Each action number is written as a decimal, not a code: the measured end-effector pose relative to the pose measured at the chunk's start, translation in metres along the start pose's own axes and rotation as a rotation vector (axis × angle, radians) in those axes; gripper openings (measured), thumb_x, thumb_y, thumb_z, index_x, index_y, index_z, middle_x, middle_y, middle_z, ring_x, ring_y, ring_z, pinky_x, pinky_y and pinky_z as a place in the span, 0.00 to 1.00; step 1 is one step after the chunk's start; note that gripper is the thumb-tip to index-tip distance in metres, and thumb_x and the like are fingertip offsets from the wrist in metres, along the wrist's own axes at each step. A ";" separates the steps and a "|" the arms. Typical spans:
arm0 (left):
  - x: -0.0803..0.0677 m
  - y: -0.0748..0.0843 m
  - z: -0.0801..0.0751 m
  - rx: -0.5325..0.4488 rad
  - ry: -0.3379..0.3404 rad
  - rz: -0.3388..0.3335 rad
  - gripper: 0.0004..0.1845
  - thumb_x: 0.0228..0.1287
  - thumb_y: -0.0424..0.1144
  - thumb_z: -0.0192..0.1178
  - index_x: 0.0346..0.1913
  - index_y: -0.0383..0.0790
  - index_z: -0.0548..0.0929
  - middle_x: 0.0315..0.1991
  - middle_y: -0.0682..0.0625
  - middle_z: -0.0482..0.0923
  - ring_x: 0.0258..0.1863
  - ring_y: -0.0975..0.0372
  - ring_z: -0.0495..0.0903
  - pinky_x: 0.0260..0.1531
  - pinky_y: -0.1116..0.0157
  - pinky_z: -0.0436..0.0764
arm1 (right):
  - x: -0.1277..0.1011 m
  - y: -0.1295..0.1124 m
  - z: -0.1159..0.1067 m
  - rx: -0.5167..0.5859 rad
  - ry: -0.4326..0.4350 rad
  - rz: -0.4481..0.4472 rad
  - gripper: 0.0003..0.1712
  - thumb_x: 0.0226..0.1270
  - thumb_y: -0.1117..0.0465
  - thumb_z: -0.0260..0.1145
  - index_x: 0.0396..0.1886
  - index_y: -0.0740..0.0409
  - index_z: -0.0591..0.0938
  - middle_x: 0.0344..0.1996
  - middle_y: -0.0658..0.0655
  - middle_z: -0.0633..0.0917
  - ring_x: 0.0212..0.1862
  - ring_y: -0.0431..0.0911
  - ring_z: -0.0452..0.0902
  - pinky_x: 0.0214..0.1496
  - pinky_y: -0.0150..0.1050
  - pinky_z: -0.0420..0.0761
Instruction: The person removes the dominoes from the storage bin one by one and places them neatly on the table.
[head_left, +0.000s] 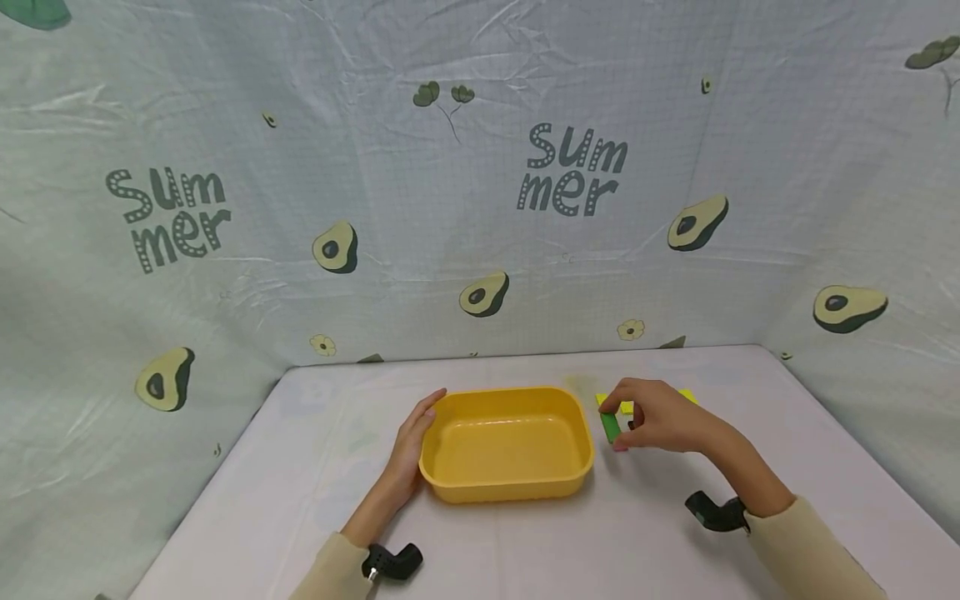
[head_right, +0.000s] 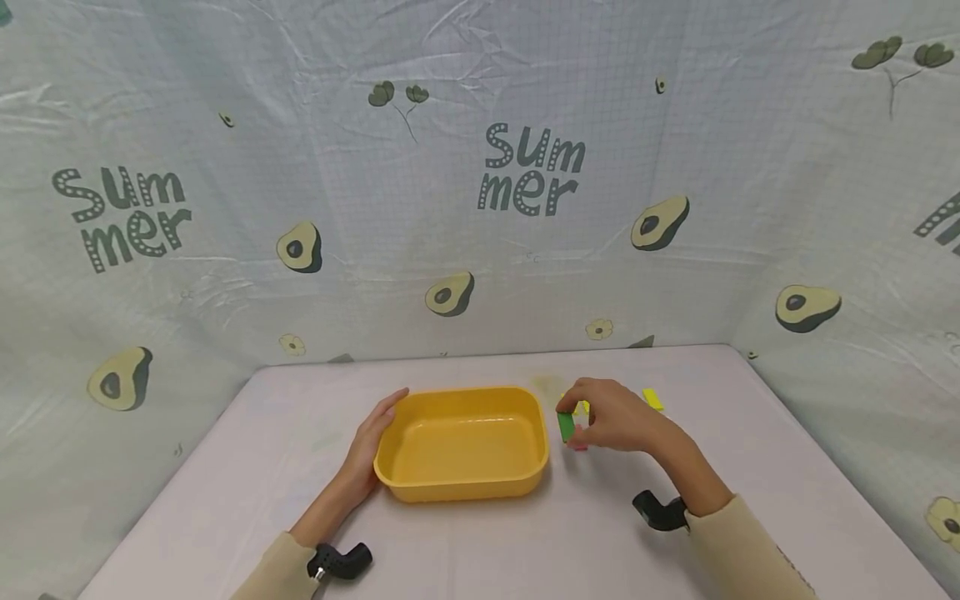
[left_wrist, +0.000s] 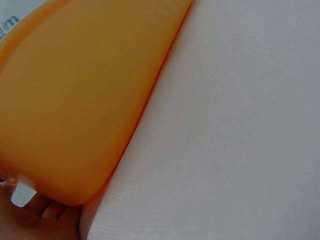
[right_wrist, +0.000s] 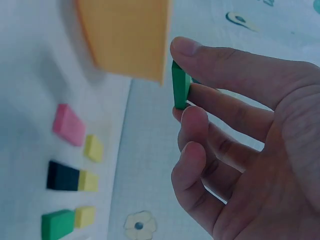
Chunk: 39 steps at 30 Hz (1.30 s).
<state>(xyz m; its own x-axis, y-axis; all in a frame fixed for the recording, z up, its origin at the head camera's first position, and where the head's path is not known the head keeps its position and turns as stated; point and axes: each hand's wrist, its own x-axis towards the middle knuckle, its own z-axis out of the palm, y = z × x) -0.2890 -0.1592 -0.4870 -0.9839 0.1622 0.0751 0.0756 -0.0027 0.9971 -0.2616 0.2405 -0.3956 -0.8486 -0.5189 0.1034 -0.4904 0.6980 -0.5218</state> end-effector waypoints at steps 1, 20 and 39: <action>0.000 0.000 0.000 -0.001 -0.004 0.001 0.25 0.85 0.46 0.37 0.79 0.50 0.65 0.80 0.47 0.61 0.76 0.52 0.64 0.78 0.52 0.63 | -0.003 0.003 0.000 -0.001 -0.007 0.009 0.23 0.55 0.57 0.82 0.51 0.55 0.87 0.47 0.51 0.85 0.28 0.37 0.75 0.32 0.31 0.80; -0.001 0.003 0.002 -0.023 -0.016 0.005 0.26 0.86 0.46 0.38 0.80 0.47 0.64 0.79 0.46 0.63 0.75 0.52 0.65 0.62 0.76 0.74 | -0.019 0.028 0.024 0.024 -0.198 0.170 0.23 0.44 0.56 0.87 0.40 0.46 0.84 0.37 0.45 0.82 0.40 0.44 0.72 0.39 0.32 0.75; -0.004 0.002 0.001 0.002 -0.003 -0.002 0.26 0.86 0.48 0.38 0.79 0.48 0.64 0.79 0.45 0.63 0.75 0.51 0.66 0.64 0.74 0.72 | -0.019 0.027 0.025 0.035 -0.239 0.220 0.27 0.45 0.55 0.87 0.44 0.46 0.83 0.38 0.47 0.81 0.41 0.45 0.73 0.40 0.35 0.75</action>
<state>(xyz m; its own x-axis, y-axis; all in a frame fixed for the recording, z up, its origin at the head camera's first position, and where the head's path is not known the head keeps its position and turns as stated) -0.2847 -0.1586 -0.4857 -0.9835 0.1653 0.0731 0.0742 -0.0001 0.9972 -0.2533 0.2572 -0.4323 -0.8608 -0.4618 -0.2141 -0.2902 0.7908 -0.5389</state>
